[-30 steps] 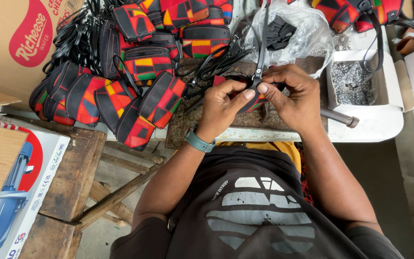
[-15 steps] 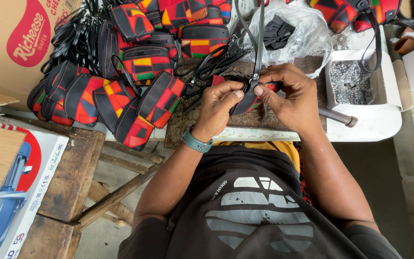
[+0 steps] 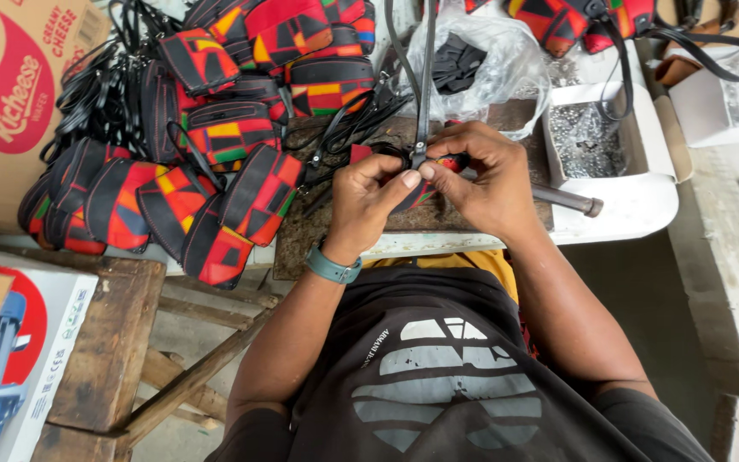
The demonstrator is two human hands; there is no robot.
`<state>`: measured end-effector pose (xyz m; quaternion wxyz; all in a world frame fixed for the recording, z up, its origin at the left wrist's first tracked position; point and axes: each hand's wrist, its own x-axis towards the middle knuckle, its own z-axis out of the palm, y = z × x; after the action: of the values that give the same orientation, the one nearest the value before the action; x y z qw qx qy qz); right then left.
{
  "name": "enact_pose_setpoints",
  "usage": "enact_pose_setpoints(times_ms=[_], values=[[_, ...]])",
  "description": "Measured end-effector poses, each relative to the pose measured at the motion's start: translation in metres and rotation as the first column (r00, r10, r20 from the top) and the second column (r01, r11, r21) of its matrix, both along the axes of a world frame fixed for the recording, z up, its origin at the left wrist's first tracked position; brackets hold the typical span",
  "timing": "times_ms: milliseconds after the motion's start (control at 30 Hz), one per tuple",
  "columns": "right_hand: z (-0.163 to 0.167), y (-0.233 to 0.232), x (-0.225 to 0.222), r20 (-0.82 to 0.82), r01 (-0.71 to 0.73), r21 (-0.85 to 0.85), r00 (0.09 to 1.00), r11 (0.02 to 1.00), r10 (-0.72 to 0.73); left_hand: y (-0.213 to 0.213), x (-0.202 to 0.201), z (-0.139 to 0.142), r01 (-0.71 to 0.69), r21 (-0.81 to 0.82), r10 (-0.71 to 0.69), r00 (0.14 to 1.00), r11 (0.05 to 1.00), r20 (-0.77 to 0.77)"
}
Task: The person attaches black straps to small colorful fabric pouches at a workbench. They thread the strap end through a metal ring on each pouch, fold it over, and use a hammer and pliers to set the fastener, then set the finished pouch on the table with the others and pick up the next one.
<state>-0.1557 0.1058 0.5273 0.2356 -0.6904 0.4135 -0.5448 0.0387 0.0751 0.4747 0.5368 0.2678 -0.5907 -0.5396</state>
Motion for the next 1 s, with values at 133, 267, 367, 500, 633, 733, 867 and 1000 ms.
enact_pose_setpoints(times_ms=[133, 267, 367, 500, 633, 733, 867, 1000], values=[[0.001, 0.001, 0.0, -0.042, -0.009, -0.045, 0.999, 0.999, 0.008, -0.001, 0.0, -0.006, -0.072, -0.006, 0.073, 0.996, 0.997, 0.05], [0.009, -0.002, -0.047, -0.119, 0.024, -0.006, 0.993, 1.0, -0.025, -0.004, 0.0, -0.007, -0.174, -0.007, 0.174, 0.985, 0.985, -0.003], [0.007, -0.014, -0.122, -0.648, 0.405, 0.019, 0.701, 0.914, -0.298, -0.008, 0.005, -0.004, -0.15, 0.005, 0.15, 0.989, 0.989, -0.018], [-0.036, -0.046, -0.168, -0.981, 0.63, 0.052, 0.178, 0.775, -0.078, -0.007, 0.012, -0.002, -0.151, -0.008, 0.151, 0.987, 0.989, 0.048], [-0.058, -0.054, -0.171, -0.985, 0.692, 0.136, 0.174, 0.709, 0.019, -0.007, 0.015, -0.006, -0.17, -0.073, 0.175, 0.982, 0.983, 0.076], [-0.057, -0.054, -0.17, -0.988, 0.675, 0.134, 0.146, 0.726, 0.047, -0.013, 0.016, -0.007, -0.218, -0.115, 0.228, 0.97, 0.969, 0.088], [-0.055, -0.058, -0.179, -0.985, 0.608, 0.133, 0.168, 0.783, 0.037, -0.017, 0.015, -0.005, -0.304, -0.139, 0.321, 0.939, 0.942, 0.121], [-0.04, -0.051, -0.184, -0.949, 0.573, 0.1, 0.301, 0.814, -0.095, -0.012, 0.01, 0.002, -0.252, -0.117, 0.261, 0.963, 0.961, 0.063]])
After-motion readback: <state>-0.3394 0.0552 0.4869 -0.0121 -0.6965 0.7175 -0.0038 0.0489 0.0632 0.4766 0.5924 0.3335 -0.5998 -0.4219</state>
